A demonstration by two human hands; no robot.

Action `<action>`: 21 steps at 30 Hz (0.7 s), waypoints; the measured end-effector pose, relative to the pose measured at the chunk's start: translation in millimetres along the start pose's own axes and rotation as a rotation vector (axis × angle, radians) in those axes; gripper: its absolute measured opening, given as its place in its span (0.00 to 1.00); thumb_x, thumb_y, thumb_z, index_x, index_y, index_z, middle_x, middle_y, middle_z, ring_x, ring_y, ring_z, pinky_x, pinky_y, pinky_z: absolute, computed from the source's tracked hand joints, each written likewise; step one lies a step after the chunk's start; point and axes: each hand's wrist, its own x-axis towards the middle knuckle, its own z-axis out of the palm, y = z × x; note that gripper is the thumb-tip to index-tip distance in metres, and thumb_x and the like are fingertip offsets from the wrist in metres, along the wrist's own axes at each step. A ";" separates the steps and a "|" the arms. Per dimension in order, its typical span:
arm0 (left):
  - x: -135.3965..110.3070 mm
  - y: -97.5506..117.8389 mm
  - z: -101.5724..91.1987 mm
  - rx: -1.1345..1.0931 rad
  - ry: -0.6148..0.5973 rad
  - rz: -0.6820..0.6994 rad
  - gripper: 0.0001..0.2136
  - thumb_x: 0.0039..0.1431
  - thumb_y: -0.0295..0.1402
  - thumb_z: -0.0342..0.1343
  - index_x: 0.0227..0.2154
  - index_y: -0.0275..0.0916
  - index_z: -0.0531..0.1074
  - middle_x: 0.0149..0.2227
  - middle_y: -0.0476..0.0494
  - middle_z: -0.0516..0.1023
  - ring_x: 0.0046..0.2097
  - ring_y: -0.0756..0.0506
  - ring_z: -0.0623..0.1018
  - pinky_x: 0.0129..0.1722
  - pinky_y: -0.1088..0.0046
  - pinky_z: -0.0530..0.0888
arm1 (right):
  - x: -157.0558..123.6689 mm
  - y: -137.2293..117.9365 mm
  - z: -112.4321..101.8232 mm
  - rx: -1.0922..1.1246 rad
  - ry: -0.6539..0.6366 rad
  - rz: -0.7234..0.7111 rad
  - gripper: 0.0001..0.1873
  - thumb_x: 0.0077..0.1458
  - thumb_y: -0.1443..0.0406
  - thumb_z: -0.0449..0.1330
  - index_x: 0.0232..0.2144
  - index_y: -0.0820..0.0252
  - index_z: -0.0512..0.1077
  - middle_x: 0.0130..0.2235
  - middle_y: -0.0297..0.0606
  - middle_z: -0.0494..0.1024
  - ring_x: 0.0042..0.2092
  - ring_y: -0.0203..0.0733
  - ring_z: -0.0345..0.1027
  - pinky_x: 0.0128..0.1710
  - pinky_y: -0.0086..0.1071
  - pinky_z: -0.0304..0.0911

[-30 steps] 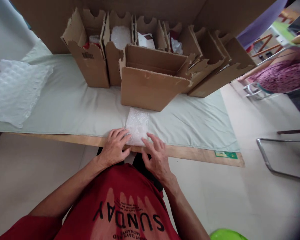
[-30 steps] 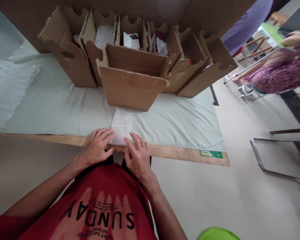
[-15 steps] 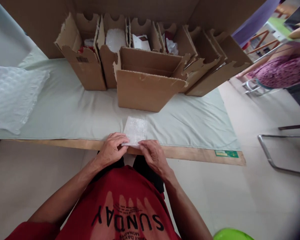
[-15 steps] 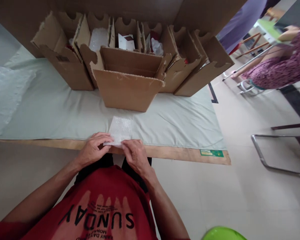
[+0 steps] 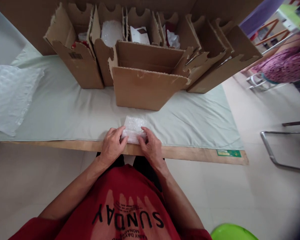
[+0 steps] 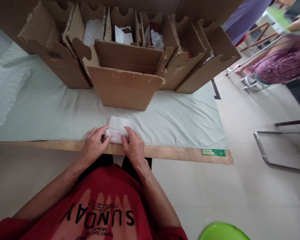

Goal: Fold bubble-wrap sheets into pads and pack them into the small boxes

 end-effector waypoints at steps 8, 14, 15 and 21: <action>10.9 2.1 -2.7 0.166 -0.115 -0.002 0.13 0.60 0.30 0.58 0.48 0.36 0.77 0.34 0.41 0.81 0.41 0.39 0.77 0.44 0.62 0.74 | -17.5 -8.7 -18.5 -0.257 -0.023 -0.362 0.17 0.62 0.65 0.59 0.53 0.58 0.73 0.59 0.49 0.75 0.61 0.55 0.66 0.56 0.49 0.62; 0.6 3.6 -10.4 -0.149 0.022 -0.164 0.17 0.62 0.37 0.58 0.52 0.37 0.73 0.38 0.43 0.78 0.38 0.45 0.77 0.38 0.68 0.75 | -4.2 -5.4 -12.7 -0.255 -0.145 -0.359 0.16 0.68 0.68 0.52 0.52 0.58 0.75 0.54 0.45 0.81 0.56 0.49 0.72 0.53 0.44 0.61; -4.8 4.8 -13.5 -0.246 0.051 -0.221 0.18 0.62 0.39 0.58 0.53 0.37 0.73 0.40 0.42 0.77 0.38 0.46 0.77 0.38 0.69 0.76 | -0.8 -4.8 -12.0 -0.223 -0.117 -0.327 0.16 0.69 0.68 0.50 0.51 0.58 0.76 0.51 0.44 0.82 0.52 0.48 0.74 0.51 0.43 0.62; -29.9 16.4 -20.0 -0.864 -0.099 -0.528 0.23 0.60 0.40 0.59 0.56 0.37 0.69 0.55 0.34 0.77 0.53 0.41 0.79 0.51 0.62 0.77 | -0.2 -17.7 -16.8 0.191 -0.058 -0.053 0.15 0.67 0.63 0.53 0.47 0.57 0.78 0.44 0.41 0.84 0.44 0.46 0.77 0.46 0.39 0.68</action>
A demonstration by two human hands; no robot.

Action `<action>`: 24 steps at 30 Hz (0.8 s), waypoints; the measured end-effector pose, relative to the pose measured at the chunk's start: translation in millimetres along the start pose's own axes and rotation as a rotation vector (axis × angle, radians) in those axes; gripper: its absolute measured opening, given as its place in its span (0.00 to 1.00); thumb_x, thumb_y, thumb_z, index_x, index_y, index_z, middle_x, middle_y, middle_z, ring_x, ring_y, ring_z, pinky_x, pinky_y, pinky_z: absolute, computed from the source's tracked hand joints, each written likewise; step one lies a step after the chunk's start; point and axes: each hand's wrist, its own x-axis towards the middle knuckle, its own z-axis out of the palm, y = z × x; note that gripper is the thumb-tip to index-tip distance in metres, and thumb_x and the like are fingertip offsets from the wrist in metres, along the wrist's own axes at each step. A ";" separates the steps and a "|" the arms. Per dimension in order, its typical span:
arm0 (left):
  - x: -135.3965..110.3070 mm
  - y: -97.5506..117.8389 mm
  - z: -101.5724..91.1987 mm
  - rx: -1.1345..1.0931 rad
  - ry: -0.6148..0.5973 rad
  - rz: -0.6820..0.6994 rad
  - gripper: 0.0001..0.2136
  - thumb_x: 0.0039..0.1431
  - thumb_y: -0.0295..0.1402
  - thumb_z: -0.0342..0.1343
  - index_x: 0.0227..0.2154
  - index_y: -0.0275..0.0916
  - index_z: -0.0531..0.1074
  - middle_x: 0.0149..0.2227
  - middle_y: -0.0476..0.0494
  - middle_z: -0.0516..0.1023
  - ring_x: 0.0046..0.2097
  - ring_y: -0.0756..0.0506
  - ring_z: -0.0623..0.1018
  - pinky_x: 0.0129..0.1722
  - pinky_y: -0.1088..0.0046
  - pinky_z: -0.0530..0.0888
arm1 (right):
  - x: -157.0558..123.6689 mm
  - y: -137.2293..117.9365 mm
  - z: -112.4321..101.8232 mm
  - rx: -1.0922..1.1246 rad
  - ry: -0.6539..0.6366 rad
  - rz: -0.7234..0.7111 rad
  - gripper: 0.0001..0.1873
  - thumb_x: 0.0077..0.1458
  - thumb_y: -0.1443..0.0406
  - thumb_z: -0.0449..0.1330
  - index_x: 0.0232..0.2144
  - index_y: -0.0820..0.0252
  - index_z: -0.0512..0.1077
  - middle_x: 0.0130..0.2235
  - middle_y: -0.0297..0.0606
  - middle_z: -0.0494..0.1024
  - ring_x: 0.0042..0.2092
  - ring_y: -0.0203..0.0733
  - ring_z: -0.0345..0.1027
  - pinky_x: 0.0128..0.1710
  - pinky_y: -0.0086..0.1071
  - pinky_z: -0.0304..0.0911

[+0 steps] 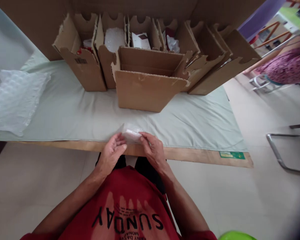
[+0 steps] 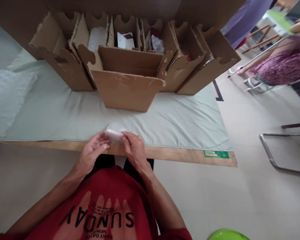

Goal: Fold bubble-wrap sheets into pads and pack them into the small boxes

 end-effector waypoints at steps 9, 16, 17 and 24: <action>2.1 6.7 17.7 -0.434 -0.101 -0.220 0.19 0.51 0.38 0.65 0.45 0.36 0.76 0.42 0.41 0.83 0.43 0.43 0.81 0.47 0.64 0.77 | -23.9 -11.1 0.9 0.369 -0.056 0.252 0.14 0.62 0.55 0.58 0.40 0.58 0.76 0.34 0.38 0.80 0.34 0.41 0.73 0.35 0.33 0.70; -8.2 19.6 12.1 0.041 -0.367 -0.088 0.12 0.56 0.32 0.56 0.41 0.39 0.79 0.39 0.46 0.83 0.41 0.44 0.79 0.41 0.70 0.75 | -22.7 -6.8 -26.0 0.394 -0.202 0.125 0.30 0.57 0.49 0.63 0.58 0.56 0.70 0.50 0.44 0.79 0.48 0.46 0.74 0.49 0.40 0.71; -9.2 22.3 13.3 0.105 -0.418 -0.069 0.11 0.57 0.33 0.56 0.41 0.39 0.79 0.40 0.45 0.83 0.40 0.44 0.79 0.40 0.71 0.74 | -21.4 -8.6 -29.8 0.413 -0.268 0.119 0.31 0.57 0.49 0.64 0.58 0.56 0.71 0.50 0.43 0.80 0.48 0.46 0.74 0.50 0.40 0.71; -6.6 28.5 20.5 0.398 -0.372 0.002 0.07 0.57 0.34 0.59 0.37 0.40 0.76 0.32 0.49 0.80 0.32 0.47 0.75 0.32 0.74 0.70 | -15.5 -22.8 -51.1 0.319 -0.407 0.123 0.12 0.60 0.60 0.63 0.45 0.57 0.78 0.42 0.39 0.84 0.44 0.45 0.77 0.46 0.37 0.70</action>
